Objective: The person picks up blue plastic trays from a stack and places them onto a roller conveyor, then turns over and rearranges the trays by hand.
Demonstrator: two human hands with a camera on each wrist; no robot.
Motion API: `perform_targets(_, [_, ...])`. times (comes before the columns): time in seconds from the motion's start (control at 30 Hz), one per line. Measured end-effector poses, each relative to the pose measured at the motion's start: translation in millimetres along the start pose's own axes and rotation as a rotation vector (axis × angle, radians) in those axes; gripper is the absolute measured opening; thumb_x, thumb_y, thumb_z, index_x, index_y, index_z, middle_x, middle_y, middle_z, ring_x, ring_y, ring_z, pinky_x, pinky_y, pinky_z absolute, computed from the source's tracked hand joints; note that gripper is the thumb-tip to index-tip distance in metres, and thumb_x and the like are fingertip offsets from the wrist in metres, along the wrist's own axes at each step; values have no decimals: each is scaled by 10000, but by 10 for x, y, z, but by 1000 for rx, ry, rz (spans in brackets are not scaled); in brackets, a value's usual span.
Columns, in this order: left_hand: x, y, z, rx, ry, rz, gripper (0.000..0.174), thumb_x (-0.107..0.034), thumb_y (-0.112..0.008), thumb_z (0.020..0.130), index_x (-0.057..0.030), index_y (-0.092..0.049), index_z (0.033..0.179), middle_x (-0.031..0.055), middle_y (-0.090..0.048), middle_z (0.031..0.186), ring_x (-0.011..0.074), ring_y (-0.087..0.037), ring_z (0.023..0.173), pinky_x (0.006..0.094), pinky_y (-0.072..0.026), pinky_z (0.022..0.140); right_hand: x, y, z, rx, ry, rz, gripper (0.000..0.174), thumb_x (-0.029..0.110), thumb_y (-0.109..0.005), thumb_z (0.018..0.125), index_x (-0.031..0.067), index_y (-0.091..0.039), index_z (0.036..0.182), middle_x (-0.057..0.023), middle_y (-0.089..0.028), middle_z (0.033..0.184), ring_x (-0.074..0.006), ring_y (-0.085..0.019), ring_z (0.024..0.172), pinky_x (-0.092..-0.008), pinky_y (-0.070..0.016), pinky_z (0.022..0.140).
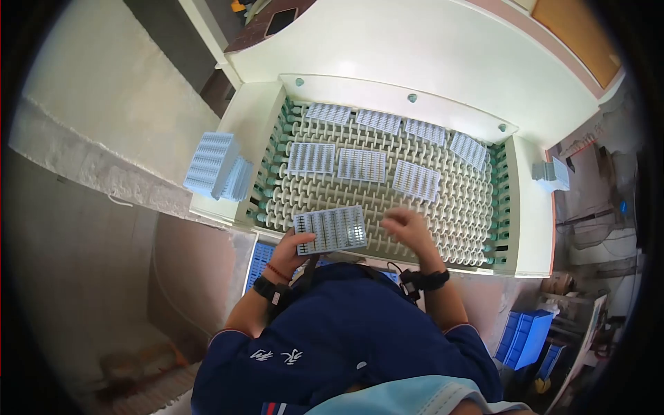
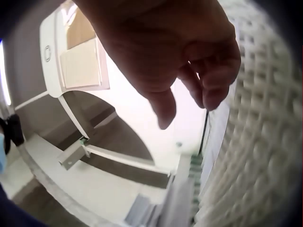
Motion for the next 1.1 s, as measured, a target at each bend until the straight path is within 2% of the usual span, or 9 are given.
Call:
perform_targets(0.03, [-7,-112,29,29,25,14,397,4,-547,773,35,-451,1158,163,-555,1082,288,-581,943,416,-495,810,150,-194,-113,153,-79,113,185,166,-651,779,-4,-624,846,-52,-619,689,-103,-575,568,-225,-465,490])
perform_targets(0.27, [22,-362,226,93,23,29,387,-3,-552,779,34,-452,1152,167,-555,1077,291,-580,954,420,-510,793,-93,257,-168,-75,-148,340,140,139,-600,820,0,-603,806,-52,-599,644,-88,-560,505,-206,-468,445])
perform_targets(0.47, [126,-404,354,63,38,52,371,24,-554,776,31,-464,1137,164,-560,1070,281,-587,943,417,-513,791,-74,14,-232,46,-106,83,181,149,-594,826,-29,-626,814,-57,-595,628,-87,-556,499,-210,-468,443])
perform_targets(0.57, [121,-384,346,69,24,41,362,30,-555,777,30,-470,1129,160,-562,1069,277,-586,943,413,-510,797,-104,224,-224,-39,-102,122,180,146,-593,825,-30,-629,819,-57,-596,626,-82,-555,499,-208,-460,439])
perform_targets(0.7, [101,-311,258,47,11,35,367,24,-561,777,26,-469,1133,155,-562,1072,274,-588,934,409,-508,798,-342,1369,-222,-448,-98,155,212,173,-563,841,-31,-620,850,-40,-560,570,-82,-516,451,-200,-430,423])
perform_targets(0.87, [46,-186,117,93,-45,3,428,-105,-545,799,40,-425,1184,187,-536,1114,321,-544,1010,468,-459,847,-740,2540,-221,-719,-95,-162,233,176,-574,826,-48,-634,813,-48,-543,533,-85,-499,439,-250,-392,392])
perform_targets(0.93, [66,-92,57,105,17,-75,480,-177,-542,782,47,-421,1189,196,-524,1139,335,-531,1023,473,-423,879,-665,2694,-256,-826,75,-827,260,198,-581,810,-55,-640,817,-57,-551,541,-94,-514,465,-277,-399,418])
perform_targets(1.0, [-32,-153,-55,182,-18,-133,523,-187,-542,752,54,-415,1199,200,-510,1162,338,-524,1034,464,-410,892,-487,2725,-375,-849,39,-777,265,206,-578,802,-48,-643,840,-60,-555,550,-102,-514,471,-287,-395,432])
perform_targets(1.1, [-132,-75,-220,174,-80,-112,534,-142,-538,724,55,-411,1204,205,-502,1171,335,-507,1057,445,-398,911,-571,2701,-612,-798,-137,-253,255,201,-566,821,-41,-640,793,-45,-535,530,-95,-468,428,-259,-348,396])
Point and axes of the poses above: each hand's wrist, its own z-axis towards the middle knuckle, its own y-axis out of the back of the hand, x = y × z, the point moved 6 cm from there along z, towards the middle knuckle
